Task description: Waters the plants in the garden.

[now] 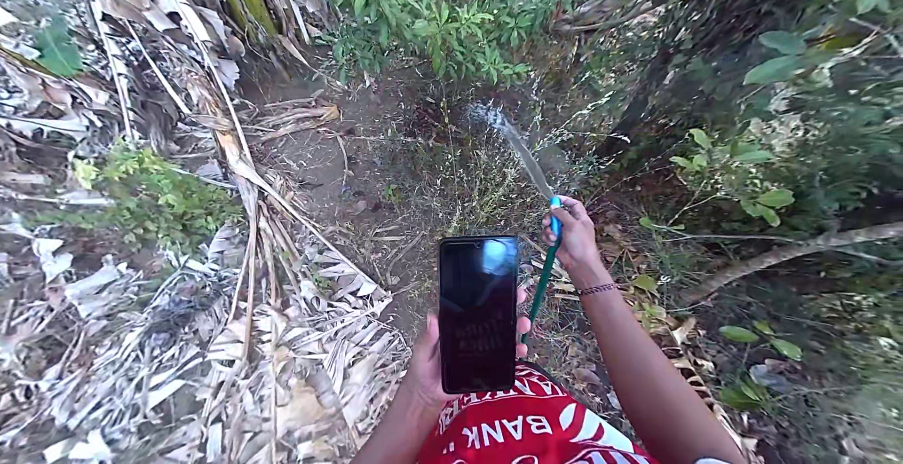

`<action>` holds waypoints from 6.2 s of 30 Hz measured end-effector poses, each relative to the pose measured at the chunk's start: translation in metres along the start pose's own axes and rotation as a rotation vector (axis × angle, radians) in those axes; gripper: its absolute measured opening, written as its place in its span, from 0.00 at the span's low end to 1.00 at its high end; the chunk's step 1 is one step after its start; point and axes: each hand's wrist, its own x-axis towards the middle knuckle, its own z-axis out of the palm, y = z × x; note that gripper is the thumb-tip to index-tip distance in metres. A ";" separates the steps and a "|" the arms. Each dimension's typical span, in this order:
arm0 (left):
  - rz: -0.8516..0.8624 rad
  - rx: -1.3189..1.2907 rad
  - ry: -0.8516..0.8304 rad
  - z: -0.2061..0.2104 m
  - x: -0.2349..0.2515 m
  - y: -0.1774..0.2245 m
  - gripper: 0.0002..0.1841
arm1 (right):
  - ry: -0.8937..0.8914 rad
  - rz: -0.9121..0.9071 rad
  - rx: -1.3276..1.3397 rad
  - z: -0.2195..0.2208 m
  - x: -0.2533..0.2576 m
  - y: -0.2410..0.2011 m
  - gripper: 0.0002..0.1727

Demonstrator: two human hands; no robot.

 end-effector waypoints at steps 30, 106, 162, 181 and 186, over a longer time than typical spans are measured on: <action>0.256 0.488 1.090 0.004 0.001 0.001 0.27 | -0.024 0.049 0.008 0.007 0.006 0.020 0.13; 0.190 0.838 1.026 -0.014 0.002 0.016 0.21 | -0.040 0.029 -0.001 0.007 0.013 0.021 0.11; 0.020 0.507 1.386 -0.010 -0.005 0.007 0.38 | -0.070 0.057 0.012 -0.001 0.001 0.032 0.11; 0.005 0.548 1.333 -0.012 -0.001 0.004 0.37 | -0.079 0.052 0.009 0.001 0.004 0.031 0.10; -0.021 0.574 1.374 -0.016 0.000 0.002 0.36 | -0.067 0.051 0.003 0.002 0.003 0.028 0.10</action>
